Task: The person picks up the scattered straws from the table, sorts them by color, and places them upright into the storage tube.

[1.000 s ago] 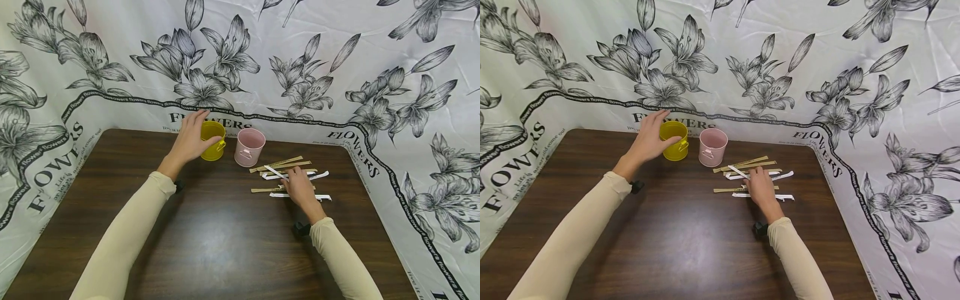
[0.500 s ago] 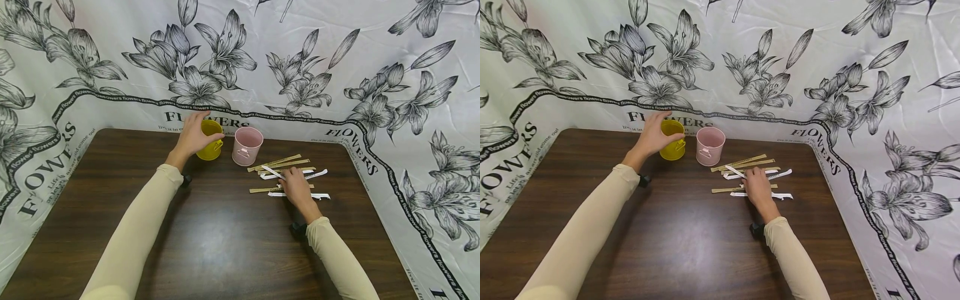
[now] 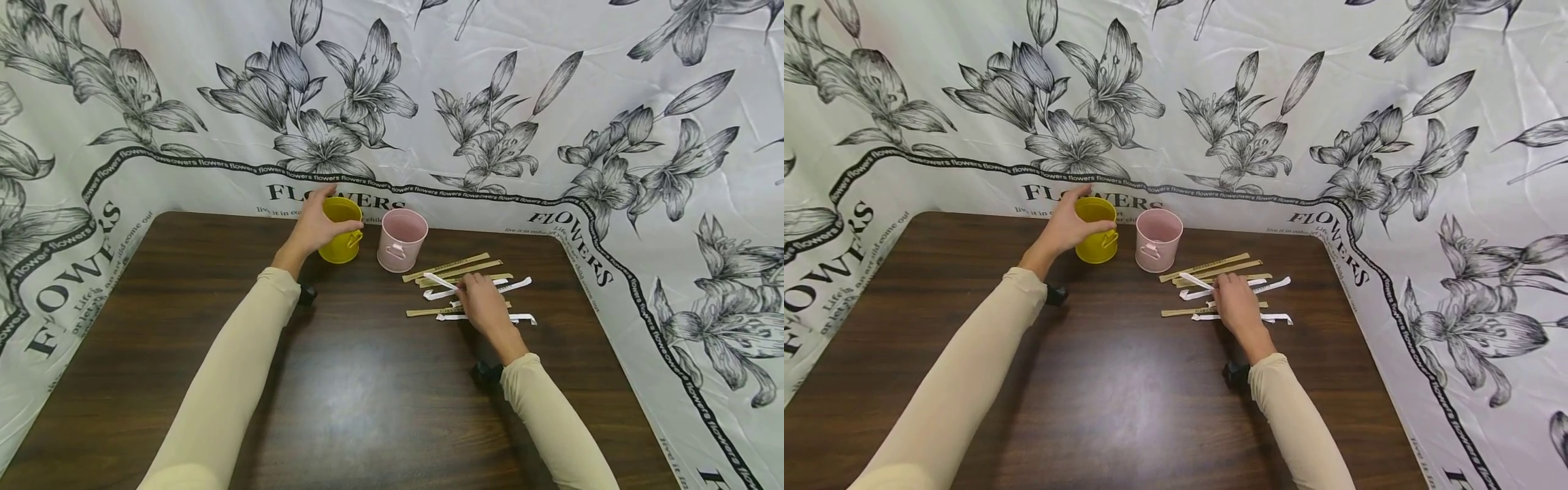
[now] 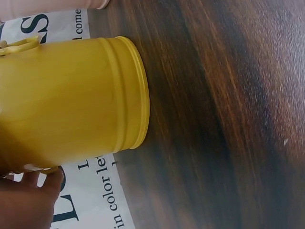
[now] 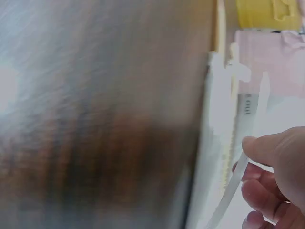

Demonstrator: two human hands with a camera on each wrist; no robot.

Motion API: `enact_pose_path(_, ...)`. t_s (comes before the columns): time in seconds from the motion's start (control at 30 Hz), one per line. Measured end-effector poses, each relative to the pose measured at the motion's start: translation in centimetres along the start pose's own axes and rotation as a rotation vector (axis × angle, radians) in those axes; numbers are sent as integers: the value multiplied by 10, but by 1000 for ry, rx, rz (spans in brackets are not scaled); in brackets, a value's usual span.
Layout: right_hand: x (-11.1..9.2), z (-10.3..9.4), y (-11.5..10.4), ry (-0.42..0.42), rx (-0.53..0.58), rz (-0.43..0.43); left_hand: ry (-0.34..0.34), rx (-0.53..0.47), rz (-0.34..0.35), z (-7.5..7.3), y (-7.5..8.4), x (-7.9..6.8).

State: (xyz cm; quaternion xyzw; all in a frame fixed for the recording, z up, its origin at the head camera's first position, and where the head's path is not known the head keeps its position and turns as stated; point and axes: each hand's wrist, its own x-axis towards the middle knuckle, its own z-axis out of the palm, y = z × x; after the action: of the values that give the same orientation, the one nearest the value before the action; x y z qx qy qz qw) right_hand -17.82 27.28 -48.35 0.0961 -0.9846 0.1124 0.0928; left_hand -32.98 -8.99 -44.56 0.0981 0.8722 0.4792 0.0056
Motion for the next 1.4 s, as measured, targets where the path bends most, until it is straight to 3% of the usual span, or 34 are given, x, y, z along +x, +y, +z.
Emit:
enact_pose_path(0.23,10,-18,-10,35,144,-27,1,-57,-59,1,-2,0)
enact_pose_path(0.57,21,-44,-28,258,345,-192,-27,-82,-85,2,-1,-1)
enact_pose_path(0.8,36,-70,-54,400,565,-261,-33,-82,-94,1,-1,-1)
enact_pose_path(0.93,46,-82,-71,440,720,-229,-39,-76,-98,-1,-1,-1)
enact_pose_path(1.2,77,-99,-107,425,1088,-151,-52,-99,-80,-2,-3,-1)
enact_pose_path(1.4,106,-95,-129,459,1214,-115,-58,-114,-69,-1,-4,0)
